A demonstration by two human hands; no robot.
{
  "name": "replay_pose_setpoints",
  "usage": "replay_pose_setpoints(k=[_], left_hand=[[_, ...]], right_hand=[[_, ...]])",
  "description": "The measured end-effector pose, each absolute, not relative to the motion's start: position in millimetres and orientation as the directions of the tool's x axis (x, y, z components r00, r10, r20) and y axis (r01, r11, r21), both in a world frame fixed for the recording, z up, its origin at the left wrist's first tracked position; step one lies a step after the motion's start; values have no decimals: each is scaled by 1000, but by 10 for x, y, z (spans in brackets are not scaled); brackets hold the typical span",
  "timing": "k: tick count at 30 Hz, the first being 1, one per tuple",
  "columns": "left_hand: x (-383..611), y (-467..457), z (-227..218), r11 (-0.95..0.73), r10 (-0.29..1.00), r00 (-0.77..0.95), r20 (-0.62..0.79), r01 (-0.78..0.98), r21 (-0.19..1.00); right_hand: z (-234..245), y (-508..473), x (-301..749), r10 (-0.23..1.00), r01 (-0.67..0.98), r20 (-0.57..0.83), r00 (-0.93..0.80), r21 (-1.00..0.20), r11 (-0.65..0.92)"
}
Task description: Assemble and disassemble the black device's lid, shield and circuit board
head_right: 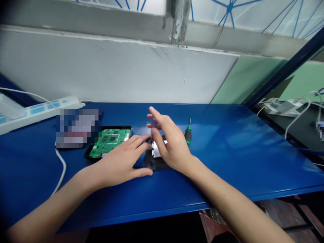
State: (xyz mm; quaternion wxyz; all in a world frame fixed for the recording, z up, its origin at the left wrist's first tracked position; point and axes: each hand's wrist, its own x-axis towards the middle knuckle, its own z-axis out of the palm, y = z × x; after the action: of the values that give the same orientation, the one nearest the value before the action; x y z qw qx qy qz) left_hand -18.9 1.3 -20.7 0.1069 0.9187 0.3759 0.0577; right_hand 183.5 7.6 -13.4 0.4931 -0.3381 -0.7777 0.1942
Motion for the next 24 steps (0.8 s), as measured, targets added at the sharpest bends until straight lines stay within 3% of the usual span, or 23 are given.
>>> replay_pose_setpoints(k=[24], left_hand=[[-181, 22, -216, -687, 710, 704, 26, 683, 247]], right_hand=[[-114, 120, 1793, 707, 412, 678, -203, -596, 690]])
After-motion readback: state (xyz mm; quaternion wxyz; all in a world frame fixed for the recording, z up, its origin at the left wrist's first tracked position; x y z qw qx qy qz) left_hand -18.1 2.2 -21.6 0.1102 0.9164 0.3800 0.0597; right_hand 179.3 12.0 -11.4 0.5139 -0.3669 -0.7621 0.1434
